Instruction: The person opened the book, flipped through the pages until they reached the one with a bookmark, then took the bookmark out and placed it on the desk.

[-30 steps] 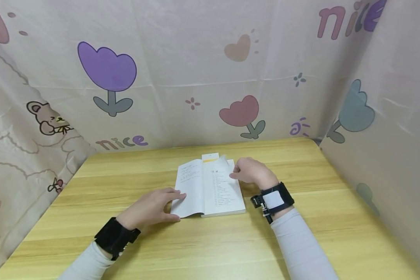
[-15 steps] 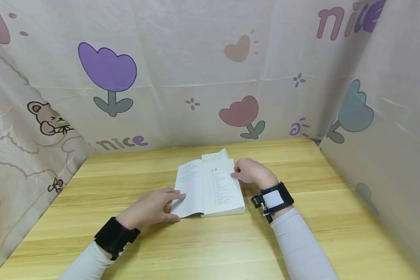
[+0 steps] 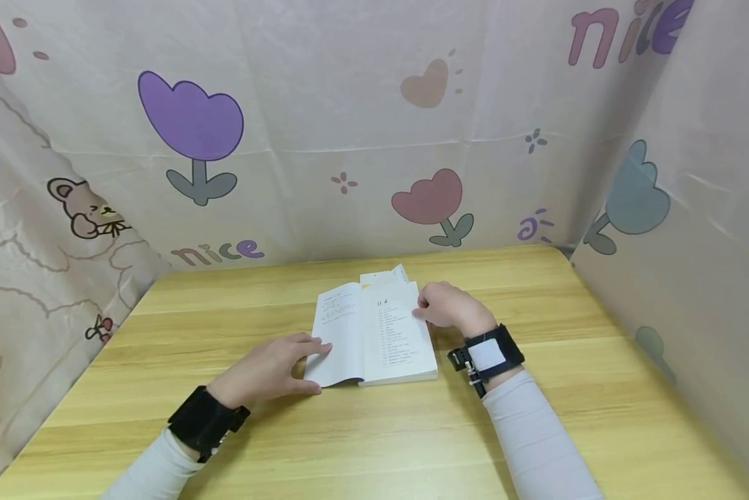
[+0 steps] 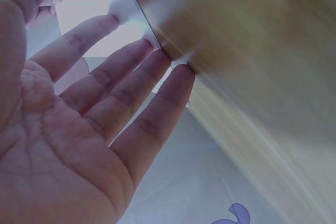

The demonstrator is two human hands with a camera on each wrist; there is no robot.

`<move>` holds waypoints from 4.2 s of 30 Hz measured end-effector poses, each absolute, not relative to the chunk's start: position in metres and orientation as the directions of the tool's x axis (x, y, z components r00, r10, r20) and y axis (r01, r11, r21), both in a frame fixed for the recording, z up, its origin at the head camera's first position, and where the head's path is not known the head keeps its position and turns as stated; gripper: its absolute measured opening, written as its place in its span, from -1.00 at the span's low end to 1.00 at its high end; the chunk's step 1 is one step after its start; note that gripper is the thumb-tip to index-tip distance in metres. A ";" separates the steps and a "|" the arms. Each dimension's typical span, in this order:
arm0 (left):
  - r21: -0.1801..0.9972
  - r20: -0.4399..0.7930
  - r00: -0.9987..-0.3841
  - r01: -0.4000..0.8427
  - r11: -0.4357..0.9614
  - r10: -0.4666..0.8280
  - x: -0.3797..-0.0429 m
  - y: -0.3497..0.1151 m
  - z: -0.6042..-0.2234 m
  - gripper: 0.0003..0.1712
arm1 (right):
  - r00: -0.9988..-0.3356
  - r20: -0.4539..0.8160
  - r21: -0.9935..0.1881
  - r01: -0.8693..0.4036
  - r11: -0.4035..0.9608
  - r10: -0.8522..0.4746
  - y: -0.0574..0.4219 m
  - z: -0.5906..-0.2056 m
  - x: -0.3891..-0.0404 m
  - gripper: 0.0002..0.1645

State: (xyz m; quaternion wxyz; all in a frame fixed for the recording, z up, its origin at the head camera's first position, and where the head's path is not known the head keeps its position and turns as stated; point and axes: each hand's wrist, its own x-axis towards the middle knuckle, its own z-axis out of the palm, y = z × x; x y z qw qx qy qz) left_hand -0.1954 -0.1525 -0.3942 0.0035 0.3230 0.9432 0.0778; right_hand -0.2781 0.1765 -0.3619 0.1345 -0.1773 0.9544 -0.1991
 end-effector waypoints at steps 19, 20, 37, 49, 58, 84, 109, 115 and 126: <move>0.147 0.053 -0.786 0.616 0.774 0.616 -0.195 -0.153 -0.395 -0.15 | -0.896 -0.187 -0.408 -0.301 0.862 -0.402 0.177 -0.359 -0.276 -0.74; 0.147 0.053 -0.786 0.616 0.774 0.616 -0.195 -0.153 -0.395 -0.15 | -0.896 -0.190 -0.410 -0.298 0.862 -0.401 0.177 -0.360 -0.276 -0.75; 0.161 0.032 -0.792 0.606 0.779 0.610 -0.195 -0.152 -0.392 -0.16 | -0.892 -0.146 -0.482 -0.314 0.818 -0.428 0.179 -0.350 -0.273 -0.70; 0.167 0.062 -0.778 0.625 0.762 0.625 -0.196 -0.154 -0.390 -0.48 | -0.869 -0.048 -0.500 -0.406 0.765 -0.493 0.177 -0.345 -0.273 -0.67; 0.178 0.070 -0.781 0.622 0.763 0.621 -0.199 -0.156 -0.392 -0.52 | -0.872 -0.052 -0.510 -0.396 0.763 -0.487 0.170 -0.342 -0.271 -0.77; 0.238 0.070 -0.792 0.604 0.761 0.607 -0.201 -0.156 -0.393 -0.57 | -0.813 0.023 -0.520 -0.506 0.688 -0.581 0.150 -0.352 -0.268 -0.90; 0.255 0.071 -0.793 0.601 0.758 0.605 -0.202 -0.158 -0.392 -0.56 | -0.787 0.060 -0.548 -0.540 0.639 -0.613 0.139 -0.346 -0.261 -0.76; 0.258 0.081 -0.790 0.606 0.753 0.608 -0.202 -0.158 -0.392 -0.57 | -0.772 0.081 -0.525 -0.571 0.632 -0.630 0.136 -0.346 -0.258 -0.69; 0.258 0.062 -0.794 0.598 0.759 0.605 -0.203 -0.158 -0.392 -0.55 | -0.748 0.103 -0.531 -0.599 0.600 -0.655 0.128 -0.352 -0.255 -0.56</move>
